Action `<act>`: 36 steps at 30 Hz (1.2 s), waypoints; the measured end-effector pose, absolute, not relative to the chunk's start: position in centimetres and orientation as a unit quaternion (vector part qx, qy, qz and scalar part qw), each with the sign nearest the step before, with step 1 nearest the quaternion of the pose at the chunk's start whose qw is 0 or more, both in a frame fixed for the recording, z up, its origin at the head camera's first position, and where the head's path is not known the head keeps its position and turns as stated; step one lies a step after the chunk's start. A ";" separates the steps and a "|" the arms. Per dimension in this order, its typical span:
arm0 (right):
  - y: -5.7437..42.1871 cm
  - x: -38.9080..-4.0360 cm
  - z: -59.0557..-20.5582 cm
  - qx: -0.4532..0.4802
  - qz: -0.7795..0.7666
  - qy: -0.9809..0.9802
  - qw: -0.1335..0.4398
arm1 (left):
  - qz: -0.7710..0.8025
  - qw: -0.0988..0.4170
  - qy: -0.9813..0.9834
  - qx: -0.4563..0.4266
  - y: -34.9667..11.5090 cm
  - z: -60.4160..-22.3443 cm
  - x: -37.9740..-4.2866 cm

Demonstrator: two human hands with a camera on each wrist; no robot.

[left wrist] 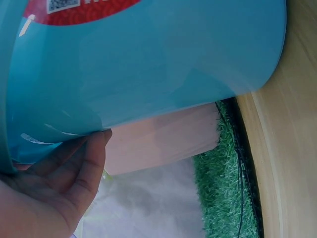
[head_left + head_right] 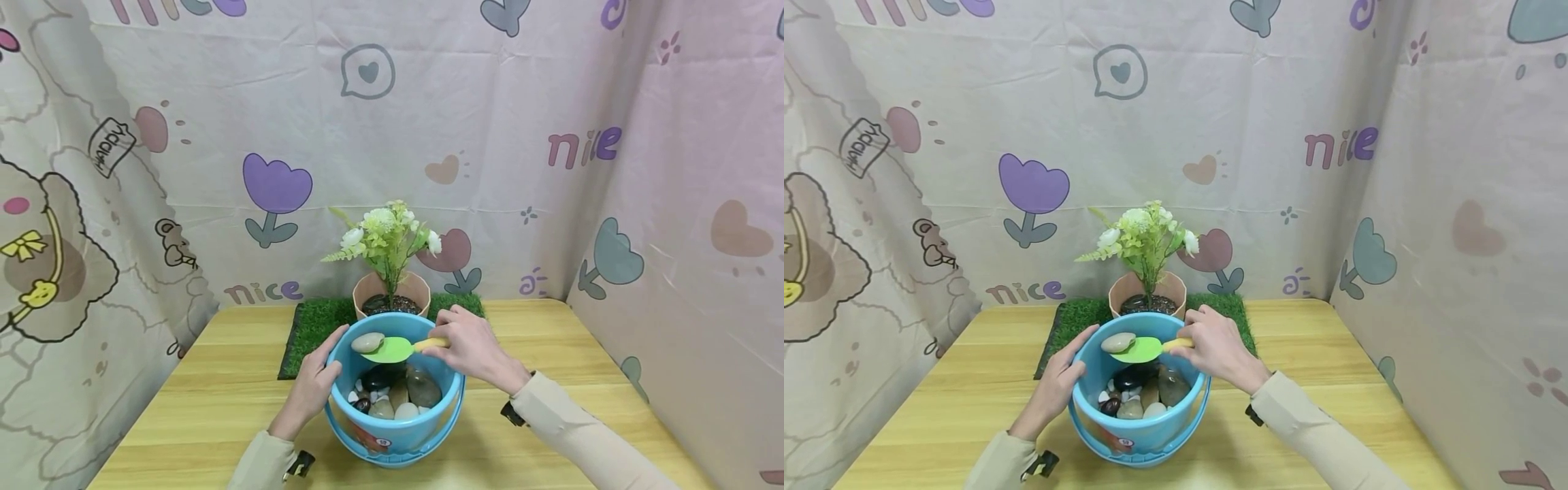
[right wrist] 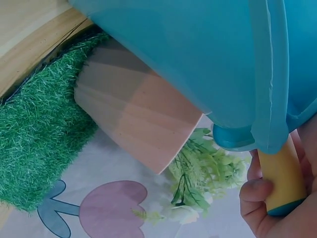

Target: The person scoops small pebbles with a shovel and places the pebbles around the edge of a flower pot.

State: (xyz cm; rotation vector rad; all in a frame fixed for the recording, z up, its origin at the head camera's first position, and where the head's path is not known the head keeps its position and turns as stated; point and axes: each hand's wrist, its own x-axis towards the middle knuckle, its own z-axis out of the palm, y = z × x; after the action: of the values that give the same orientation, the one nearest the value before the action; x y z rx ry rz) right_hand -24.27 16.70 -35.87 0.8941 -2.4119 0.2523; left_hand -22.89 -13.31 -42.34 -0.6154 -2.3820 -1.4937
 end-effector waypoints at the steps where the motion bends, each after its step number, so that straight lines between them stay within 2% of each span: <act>1: 16.7 -24.3 -35.9 0.334 0.095 -0.896 0.276 | -0.515 0.132 -0.820 -0.212 -13.3 -42.4 -22.9; 18: 17.9 -23.9 -36.0 0.335 0.100 -0.887 0.301 | -0.514 0.133 -0.820 -0.212 -13.3 -42.6 -22.9; 36: 19.3 -23.7 -34.2 0.310 0.118 -0.892 0.308 | -0.520 0.132 -0.818 -0.210 -13.3 -42.6 -22.9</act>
State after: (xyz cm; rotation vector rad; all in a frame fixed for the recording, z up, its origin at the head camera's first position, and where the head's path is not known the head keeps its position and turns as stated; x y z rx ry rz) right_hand -23.72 19.33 -34.25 0.8198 -2.3573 0.3110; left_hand -22.85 -13.32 -42.55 -0.6085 -2.3723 -1.5081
